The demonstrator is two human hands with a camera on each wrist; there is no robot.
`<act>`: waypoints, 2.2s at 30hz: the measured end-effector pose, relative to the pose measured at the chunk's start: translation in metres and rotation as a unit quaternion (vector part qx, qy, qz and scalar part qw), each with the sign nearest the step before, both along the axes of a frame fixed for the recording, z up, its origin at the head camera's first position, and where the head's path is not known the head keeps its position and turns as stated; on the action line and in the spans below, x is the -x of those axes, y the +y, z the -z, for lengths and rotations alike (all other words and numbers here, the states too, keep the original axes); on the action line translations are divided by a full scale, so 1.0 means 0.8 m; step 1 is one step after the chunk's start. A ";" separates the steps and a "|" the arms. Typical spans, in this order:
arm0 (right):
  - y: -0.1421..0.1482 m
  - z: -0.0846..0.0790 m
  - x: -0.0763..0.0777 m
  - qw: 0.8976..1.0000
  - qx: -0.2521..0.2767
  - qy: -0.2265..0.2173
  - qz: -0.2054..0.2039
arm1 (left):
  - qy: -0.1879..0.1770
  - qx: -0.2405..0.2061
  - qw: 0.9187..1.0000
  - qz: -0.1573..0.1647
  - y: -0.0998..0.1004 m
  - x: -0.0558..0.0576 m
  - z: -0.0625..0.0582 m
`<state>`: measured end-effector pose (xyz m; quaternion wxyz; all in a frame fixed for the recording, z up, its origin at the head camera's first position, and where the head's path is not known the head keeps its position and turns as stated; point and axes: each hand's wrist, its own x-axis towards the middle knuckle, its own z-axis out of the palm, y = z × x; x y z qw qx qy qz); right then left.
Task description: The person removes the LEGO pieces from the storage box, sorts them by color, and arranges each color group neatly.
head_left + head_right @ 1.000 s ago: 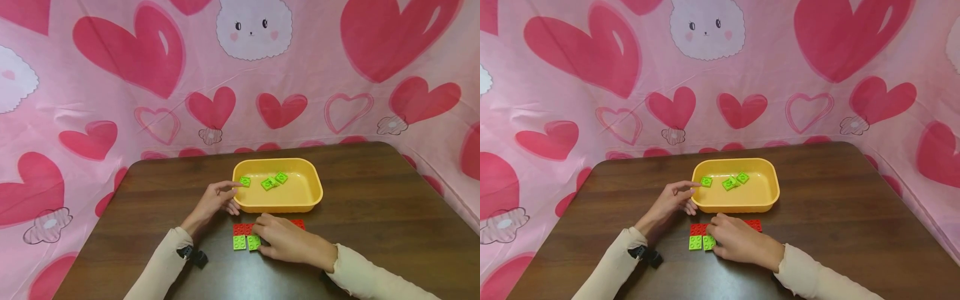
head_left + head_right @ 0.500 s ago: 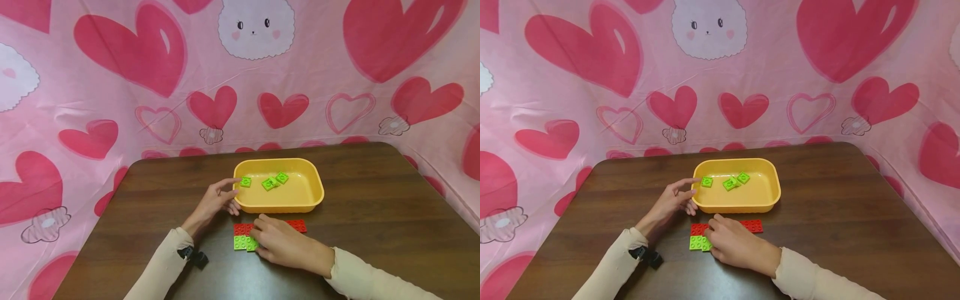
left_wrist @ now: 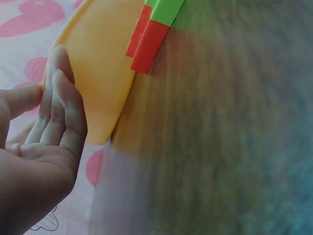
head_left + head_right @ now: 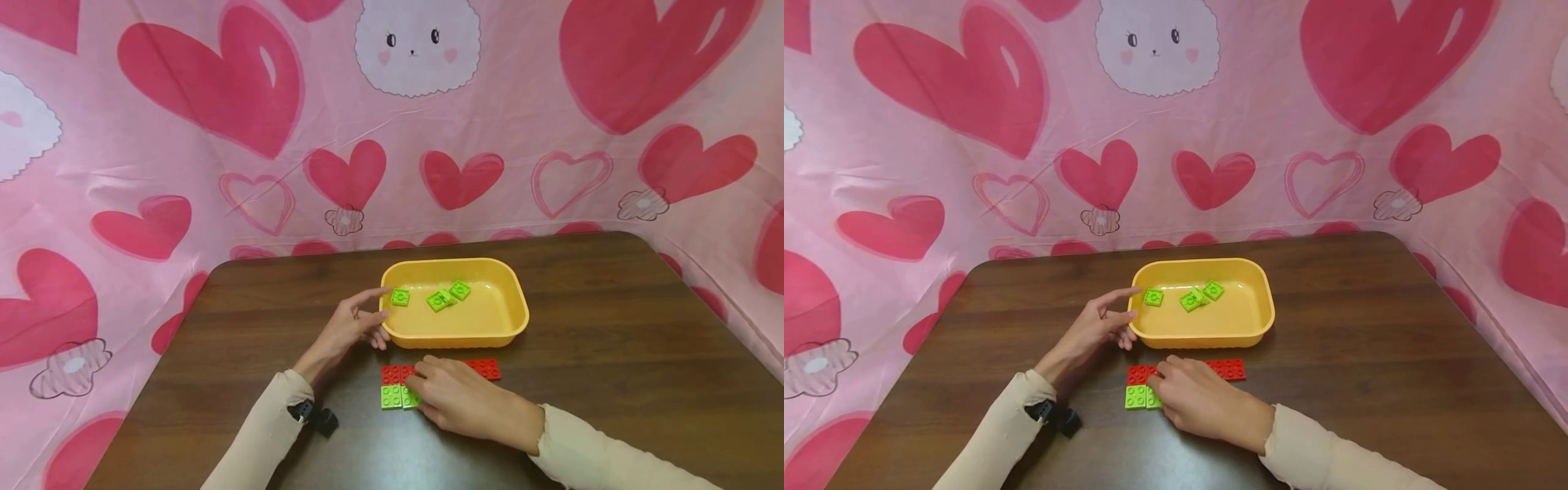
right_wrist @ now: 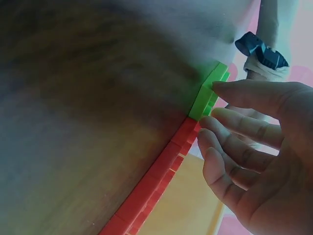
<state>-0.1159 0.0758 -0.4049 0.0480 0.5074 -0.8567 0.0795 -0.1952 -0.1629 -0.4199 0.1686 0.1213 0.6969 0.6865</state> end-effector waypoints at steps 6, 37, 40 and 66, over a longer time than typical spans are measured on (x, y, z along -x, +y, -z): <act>0.001 -0.002 0.000 1.000 0.003 -0.016 0.009 | -0.015 -0.001 1.000 0.018 -0.002 0.001 -0.001; 0.094 -0.024 0.160 0.967 0.168 -0.100 0.164 | -0.032 -0.015 0.998 0.047 -0.004 0.002 0.004; 0.096 -0.011 0.169 0.970 0.150 -0.093 0.165 | -0.035 -0.011 0.998 0.046 -0.003 0.002 0.005; 0.090 0.007 0.169 0.974 0.078 -0.088 0.192 | -0.016 -0.035 0.998 0.041 -0.003 0.005 0.006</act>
